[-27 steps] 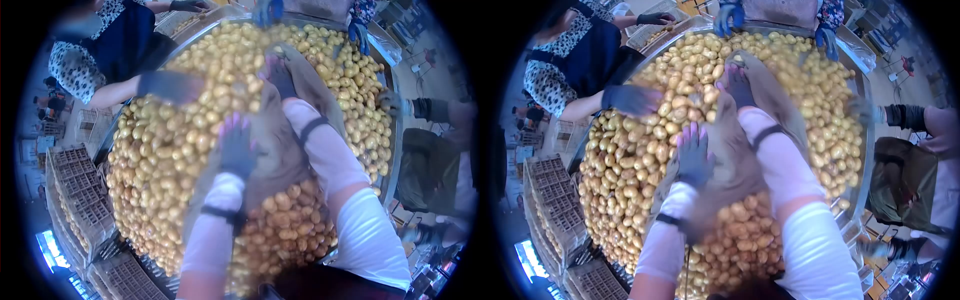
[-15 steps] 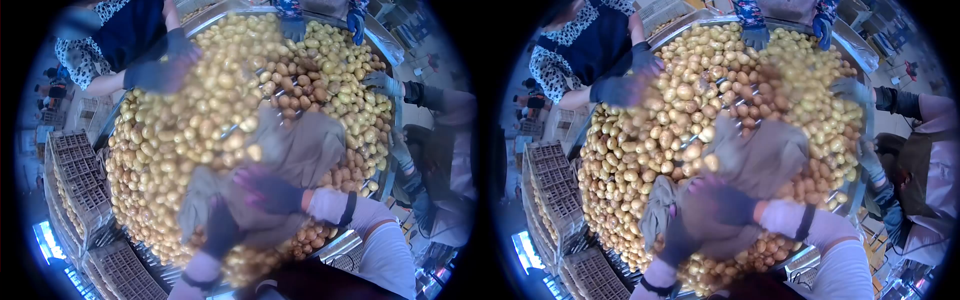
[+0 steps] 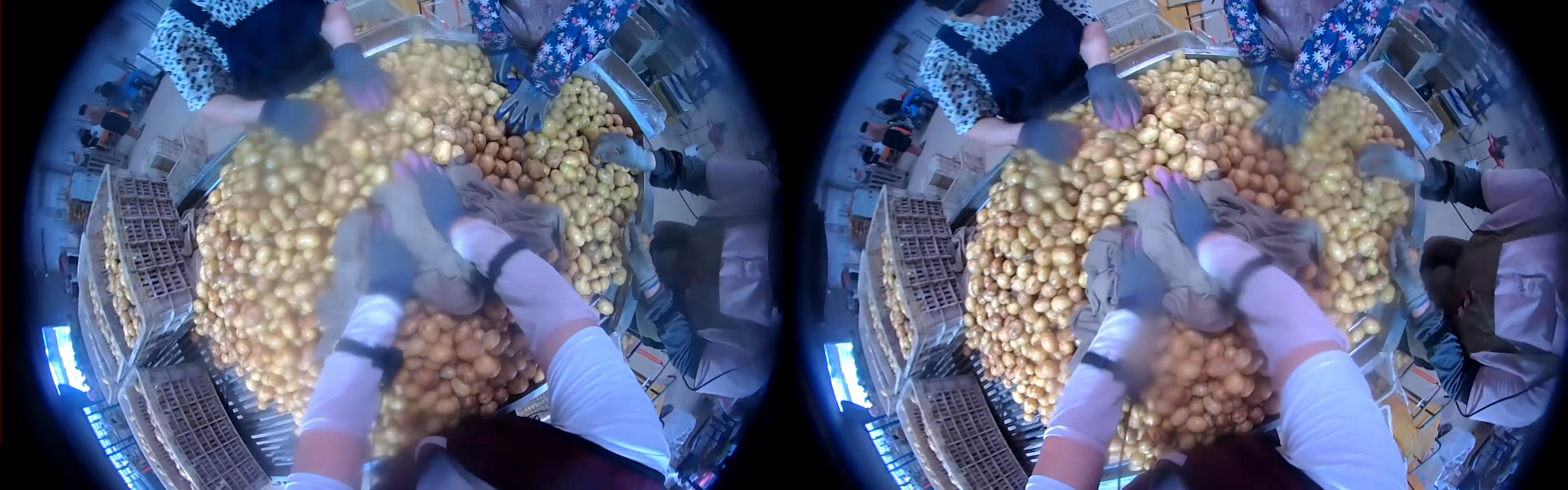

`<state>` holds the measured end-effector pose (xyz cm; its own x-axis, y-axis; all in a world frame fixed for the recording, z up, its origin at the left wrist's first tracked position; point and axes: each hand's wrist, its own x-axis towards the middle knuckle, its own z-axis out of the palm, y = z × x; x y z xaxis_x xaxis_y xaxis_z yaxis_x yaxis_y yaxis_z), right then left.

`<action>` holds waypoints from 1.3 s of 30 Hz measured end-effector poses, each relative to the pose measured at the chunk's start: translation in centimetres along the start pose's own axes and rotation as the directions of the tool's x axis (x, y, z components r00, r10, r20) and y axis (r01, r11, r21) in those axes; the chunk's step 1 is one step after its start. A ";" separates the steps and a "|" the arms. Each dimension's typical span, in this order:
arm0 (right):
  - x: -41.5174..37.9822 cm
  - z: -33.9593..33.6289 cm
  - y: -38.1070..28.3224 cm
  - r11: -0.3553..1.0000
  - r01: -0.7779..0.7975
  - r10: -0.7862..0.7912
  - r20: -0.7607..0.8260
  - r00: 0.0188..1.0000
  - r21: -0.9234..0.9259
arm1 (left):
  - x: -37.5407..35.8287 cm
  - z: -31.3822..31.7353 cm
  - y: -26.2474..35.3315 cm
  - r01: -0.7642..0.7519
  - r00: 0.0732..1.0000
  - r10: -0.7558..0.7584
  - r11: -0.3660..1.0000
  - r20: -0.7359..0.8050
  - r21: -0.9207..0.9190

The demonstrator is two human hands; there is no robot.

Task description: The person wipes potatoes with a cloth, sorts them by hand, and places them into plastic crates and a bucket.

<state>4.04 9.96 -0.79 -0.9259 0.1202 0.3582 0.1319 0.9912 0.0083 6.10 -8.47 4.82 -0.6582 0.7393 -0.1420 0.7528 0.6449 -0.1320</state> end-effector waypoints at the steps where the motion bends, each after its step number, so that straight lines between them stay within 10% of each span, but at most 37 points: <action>1: -2.5 -1.2 -0.2 0.968 0.034 -0.007 -0.109 0.994 0.247 | -2.0 1.6 -0.5 0.057 0.998 -0.060 0.994 -0.031 -0.093; 2: -5.1 -0.9 -0.4 0.716 -0.039 0.097 -0.044 0.994 0.697 | -4.0 -0.2 -1.0 0.075 0.997 -0.069 0.983 0.038 -0.165; 4: -8.1 -2.7 0.7 0.494 -0.213 0.076 0.202 0.976 0.843 | -8.5 -5.2 -2.0 0.115 0.983 -0.061 0.942 0.176 -0.316; 6: -9.2 -9.6 2.8 0.848 -0.304 0.068 0.479 0.875 0.434 | -12.2 -5.6 -4.7 -0.012 0.994 -0.031 0.917 -0.102 -0.399; 10: -9.8 -18.9 7.5 0.978 0.020 -0.080 0.289 0.954 0.207 | -17.1 -11.4 -9.0 0.051 0.938 -0.259 0.763 -0.232 -0.645; 14: -10.4 -28.4 8.8 0.802 -0.150 0.160 0.034 0.986 0.578 | -20.8 -14.0 -13.0 0.026 0.875 -0.191 0.936 -0.445 -0.351; 17: -13.0 -35.9 7.0 0.887 -0.024 0.072 -0.086 0.994 0.461 | -25.5 -19.7 -11.8 0.034 0.800 -0.195 0.959 -0.567 -0.281; 19: -18.2 -33.6 8.0 0.799 -0.021 0.085 -0.078 0.993 0.601 | -29.8 -19.1 -11.3 0.053 0.829 -0.124 0.988 -0.545 -0.145; 22: -24.7 -37.7 3.6 0.983 0.143 -0.136 -0.067 0.988 0.112 | -37.6 -13.6 -9.6 0.003 0.947 -0.028 0.997 -0.319 -0.078; 24: -29.2 -34.4 1.7 0.894 -0.005 -0.055 0.122 0.991 0.447 | -41.7 -7.8 -7.4 0.029 1.000 -0.024 0.921 0.018 -0.389; 26: -34.1 -29.0 0.6 0.912 0.205 -0.276 0.161 0.948 0.355 | -41.6 -9.6 -4.1 -0.054 0.996 0.084 0.782 0.019 -0.620; 29: -36.0 -24.3 -3.9 0.805 -0.015 -0.119 0.186 0.975 0.593 | -40.5 -6.5 -1.9 -0.107 0.983 0.005 0.824 -0.182 -0.556; 39: -28.5 -15.8 1.5 0.884 -0.401 0.218 0.544 0.810 0.241 | -26.6 -4.0 0.5 -0.007 1.000 0.002 0.939 -0.015 -0.343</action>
<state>36.22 7.19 3.76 -0.9138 0.3437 -0.2164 0.4020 0.8413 -0.3614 24.00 -27.09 12.48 -0.6566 0.7433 -0.1277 0.7136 0.6671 0.2139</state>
